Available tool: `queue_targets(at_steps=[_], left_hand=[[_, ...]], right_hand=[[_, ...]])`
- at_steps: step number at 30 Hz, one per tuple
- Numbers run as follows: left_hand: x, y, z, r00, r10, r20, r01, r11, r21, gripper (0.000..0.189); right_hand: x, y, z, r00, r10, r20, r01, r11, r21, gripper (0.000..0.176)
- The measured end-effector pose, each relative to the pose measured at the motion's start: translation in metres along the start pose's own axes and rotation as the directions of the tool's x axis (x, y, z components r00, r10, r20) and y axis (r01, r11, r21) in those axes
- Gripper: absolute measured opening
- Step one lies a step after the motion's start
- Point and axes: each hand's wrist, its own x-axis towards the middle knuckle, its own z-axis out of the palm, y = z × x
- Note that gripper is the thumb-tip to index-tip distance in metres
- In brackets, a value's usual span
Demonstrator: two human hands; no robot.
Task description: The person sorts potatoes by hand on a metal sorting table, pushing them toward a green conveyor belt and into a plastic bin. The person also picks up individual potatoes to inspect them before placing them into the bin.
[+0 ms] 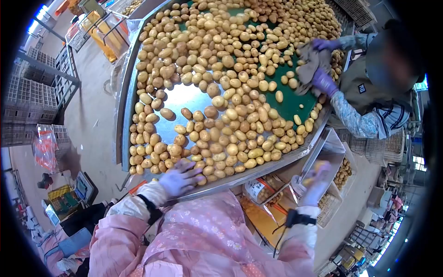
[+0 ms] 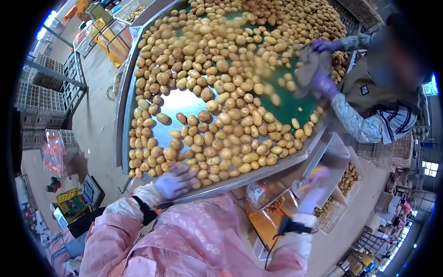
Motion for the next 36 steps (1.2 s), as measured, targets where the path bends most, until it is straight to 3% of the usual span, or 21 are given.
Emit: queue_targets(at_steps=[1, 2, 4, 6, 7, 8, 9, 12, 15, 16, 17, 18, 22, 24, 26, 28, 30, 32, 33, 34, 36], left_hand=[[-0.028, -0.023, 0.012, 0.999, -0.03, -0.021, 0.029, 0.998, -0.06, 0.051], [-0.04, -0.026, -0.01, 0.999, -0.046, -0.024, 0.048, 0.997, 0.053, 0.049], [-0.05, -0.032, -0.012, 0.93, -0.357, -0.081, 0.342, 0.926, -0.161, 0.047], [-0.033, -0.03, -0.017, 0.844, -0.485, -0.229, 0.457, 0.874, -0.167, 0.043], [-0.017, -0.031, -0.021, 0.789, -0.532, -0.307, 0.504, 0.847, -0.169, 0.042], [-0.001, -0.032, -0.027, 0.834, -0.522, -0.18, 0.481, 0.847, -0.227, 0.041], [0.023, -0.025, -0.033, 0.855, -0.496, -0.148, 0.471, 0.864, -0.176, 0.044], [0.054, -0.014, -0.021, 0.821, -0.517, -0.243, 0.512, 0.855, -0.09, 0.053], [0.021, -0.026, -0.01, 0.839, -0.494, -0.23, 0.477, 0.87, -0.128, 0.057], [-0.003, -0.027, -0.005, 0.851, -0.487, -0.195, 0.459, 0.872, -0.171, 0.058], [-0.029, -0.039, 0.001, 0.936, -0.281, -0.213, 0.268, 0.959, -0.091, 0.057], [-0.049, -0.042, 0.0, 0.943, -0.257, -0.21, 0.232, 0.963, -0.135, 0.058], [-0.084, -0.039, -0.013, 0.877, -0.456, -0.154, 0.41, 0.875, -0.258, 0.059], [-0.059, -0.046, -0.026, 0.816, -0.565, -0.12, 0.516, 0.806, -0.291, 0.058], [-0.014, -0.048, -0.037, 0.76, -0.65, -0.024, 0.623, 0.738, -0.261, 0.054], [0.012, -0.046, -0.024, 0.781, -0.619, 0.085, 0.624, 0.778, -0.073, 0.048], [0.019, -0.048, -0.015, 0.78, -0.611, 0.137, 0.62, 0.784, -0.033, 0.045], [0.004, -0.054, -0.014, 0.776, -0.615, 0.141, 0.63, 0.766, -0.129, 0.044], [-0.005, -0.053, -0.024, 0.774, -0.632, 0.041, 0.616, 0.735, -0.283, 0.04], [-0.01, -0.05, -0.037, 0.703, -0.705, 0.09, 0.688, 0.644, -0.333, 0.038], [-0.017, -0.037, -0.042, 0.499, -0.858, 0.121, 0.774, 0.378, -0.508, 0.039]], right_hand=[[0.033, 0.013, -0.036, 0.977, -0.164, -0.136, 0.137, 0.972, -0.189, 0.047], [0.032, 0.006, -0.032, 0.99, -0.084, -0.109, 0.08, 0.996, -0.048, 0.046], [0.025, -0.037, -0.004, 0.998, 0.061, 0.002, -0.06, 0.975, 0.214, 0.046], [0.007, -0.06, 0.048, 0.98, 0.1, 0.172, -0.151, 0.937, 0.314, 0.051], [-0.009, -0.052, 0.094, 0.949, -0.058, 0.31, 0.025, 0.994, 0.108, 0.055], [-0.029, -0.037, 0.146, 0.847, -0.283, 0.45, 0.42, 0.875, -0.24, 0.06], [-0.057, -0.025, 0.194, 0.704, -0.421, 0.572, 0.701, 0.544, -0.462, 0.065], [-0.159, -0.043, 0.302, 0.828, -0.265, 0.493, 0.559, 0.342, -0.755, 0.076], [-0.166, -0.045, 0.295, 0.38, -0.203, 0.902, 0.881, 0.376, -0.287, 0.072], [-0.148, -0.048, 0.287, 0.242, -0.131, 0.962, 0.927, 0.324, -0.189, 0.072], [-0.114, -0.051, 0.278, 0.106, -0.061, 0.993, 0.957, 0.278, -0.085, 0.072], [-0.082, -0.051, 0.273, -0.03, 0.013, 0.999, 0.97, 0.24, 0.026, 0.072], [-0.018, -0.079, 0.359, 0.281, -0.435, 0.855, 0.947, -0.018, -0.321, 0.071], [-0.046, -0.125, 0.434, 0.608, -0.441, 0.66, 0.791, 0.262, -0.553, 0.073], [-0.068, -0.126, 0.482, 0.574, -0.404, 0.712, 0.795, 0.482, -0.368, 0.07], [-0.108, -0.121, 0.491, 0.219, -0.59, 0.777, 0.975, 0.104, -0.196, 0.07], [-0.141, -0.115, 0.457, 0.172, -0.474, 0.864, 0.976, 0.201, -0.084, 0.066], [-0.145, -0.095, 0.401, -0.031, -0.374, 0.927, 0.986, 0.138, 0.088, 0.059], [-0.142, -0.079, 0.369, -0.023, -0.312, 0.95, 0.967, 0.235, 0.1, 0.06], [-0.139, -0.065, 0.336, -0.019, -0.249, 0.968, 0.938, 0.331, 0.103, 0.06], [-0.141, -0.061, 0.28, 0.061, -0.226, 0.972, 0.943, 0.333, 0.018, 0.06]])
